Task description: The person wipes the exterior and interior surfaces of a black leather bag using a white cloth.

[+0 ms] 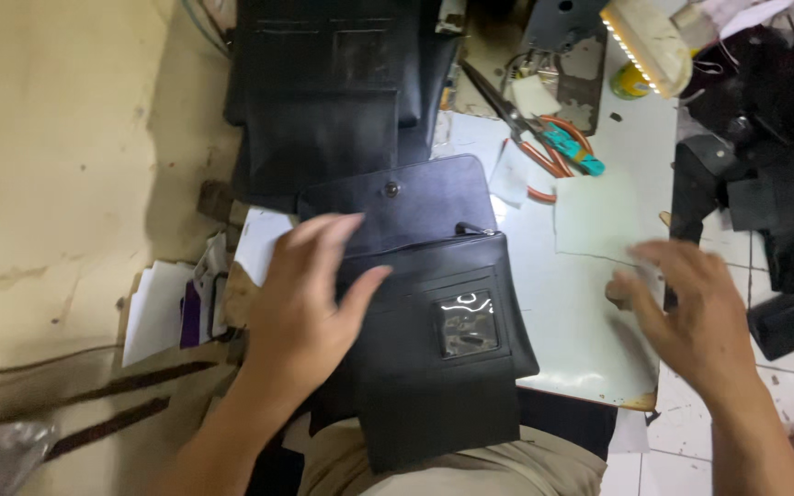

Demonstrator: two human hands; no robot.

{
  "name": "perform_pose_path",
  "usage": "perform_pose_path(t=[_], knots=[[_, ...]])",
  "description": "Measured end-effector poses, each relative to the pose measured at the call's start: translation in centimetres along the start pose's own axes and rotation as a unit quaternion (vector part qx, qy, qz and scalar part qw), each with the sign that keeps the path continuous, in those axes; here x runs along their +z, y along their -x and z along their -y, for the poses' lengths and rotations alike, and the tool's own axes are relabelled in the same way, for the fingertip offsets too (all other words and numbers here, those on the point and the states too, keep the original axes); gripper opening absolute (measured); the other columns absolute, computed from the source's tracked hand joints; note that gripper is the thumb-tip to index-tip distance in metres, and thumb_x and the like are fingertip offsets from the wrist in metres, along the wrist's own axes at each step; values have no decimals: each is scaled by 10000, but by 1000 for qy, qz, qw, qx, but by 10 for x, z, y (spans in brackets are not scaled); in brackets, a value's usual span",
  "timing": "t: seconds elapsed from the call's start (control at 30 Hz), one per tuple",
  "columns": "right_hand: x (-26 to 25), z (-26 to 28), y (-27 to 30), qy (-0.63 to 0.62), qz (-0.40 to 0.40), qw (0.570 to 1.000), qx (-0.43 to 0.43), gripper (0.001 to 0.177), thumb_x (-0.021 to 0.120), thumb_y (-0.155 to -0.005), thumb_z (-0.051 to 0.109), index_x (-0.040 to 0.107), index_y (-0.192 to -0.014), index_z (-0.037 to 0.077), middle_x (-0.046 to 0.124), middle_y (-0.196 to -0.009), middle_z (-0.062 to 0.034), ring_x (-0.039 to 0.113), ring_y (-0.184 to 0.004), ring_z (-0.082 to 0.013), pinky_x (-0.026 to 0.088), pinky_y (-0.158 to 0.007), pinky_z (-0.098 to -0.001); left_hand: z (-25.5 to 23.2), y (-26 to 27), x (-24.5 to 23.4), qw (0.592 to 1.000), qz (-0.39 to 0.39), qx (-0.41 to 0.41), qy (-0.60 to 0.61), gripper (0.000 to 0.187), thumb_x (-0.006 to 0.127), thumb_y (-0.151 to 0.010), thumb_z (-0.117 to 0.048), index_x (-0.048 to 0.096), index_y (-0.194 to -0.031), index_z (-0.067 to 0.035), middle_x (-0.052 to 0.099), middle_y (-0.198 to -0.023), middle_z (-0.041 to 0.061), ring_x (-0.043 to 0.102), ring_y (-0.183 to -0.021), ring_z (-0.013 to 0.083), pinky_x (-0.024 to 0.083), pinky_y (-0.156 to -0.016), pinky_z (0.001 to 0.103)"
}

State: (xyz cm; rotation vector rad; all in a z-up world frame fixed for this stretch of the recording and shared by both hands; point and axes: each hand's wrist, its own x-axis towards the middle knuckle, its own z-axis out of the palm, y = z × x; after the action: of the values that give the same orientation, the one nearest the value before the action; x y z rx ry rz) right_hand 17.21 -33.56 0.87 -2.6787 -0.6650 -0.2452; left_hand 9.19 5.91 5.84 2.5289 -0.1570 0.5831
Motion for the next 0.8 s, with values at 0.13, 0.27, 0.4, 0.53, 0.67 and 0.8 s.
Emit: perform_pose_path(t=[0.13,0.27,0.4,0.53,0.67,0.8], knots=[[28,-16,-37,57,32,991,119,528,679,-969,425,659,-1380,95,661,-1267,-191,554,-1174,-435,421,-1013,-512,9,62,5,979,-32,-164,-119,871,768,-807,-611,530,-1365,15,704,-1140,175,662,-1045,372,507,-921,466],[56,-31,-48,63,39,994,81,353,743,-962,373,679,-1087,49,644,-1017,-179,580,-1023,-396,432,-908,-487,6,92,23,937,44,-345,-30,1018,879,-611,-656,539,-1364,-60,707,-1095,123,689,-955,305,529,-852,449],[28,24,-42,-118,-8,989,88,176,696,-1021,52,663,-1193,33,711,-1227,-161,671,-1052,-291,488,-968,-383,-2,93,40,925,-13,-356,129,934,947,-649,-436,522,-1406,-90,715,-1122,103,690,-928,231,549,-862,354],[2,108,-63,-151,-37,984,-85,275,564,-1069,-112,677,-1293,1,689,-1305,-220,680,-1191,-337,487,-1108,-396,2,79,27,914,27,-364,175,743,870,-775,-359,513,-1398,-170,681,-969,24,659,-839,174,548,-762,311],[17,159,-89,-163,28,945,-281,414,433,-1041,87,586,-1424,51,563,-1506,-201,614,-1258,-346,460,-1080,-453,28,73,11,907,78,-344,231,632,740,-884,-321,535,-1415,-45,678,-1107,95,655,-951,198,548,-817,326],[97,183,-97,-72,138,887,-435,645,442,-896,206,473,-1531,100,405,-1634,-132,387,-1509,-333,303,-1205,-472,51,69,29,964,-18,-179,195,388,611,-968,-91,554,-1336,16,707,-1213,196,703,-1098,323,531,-988,378]])
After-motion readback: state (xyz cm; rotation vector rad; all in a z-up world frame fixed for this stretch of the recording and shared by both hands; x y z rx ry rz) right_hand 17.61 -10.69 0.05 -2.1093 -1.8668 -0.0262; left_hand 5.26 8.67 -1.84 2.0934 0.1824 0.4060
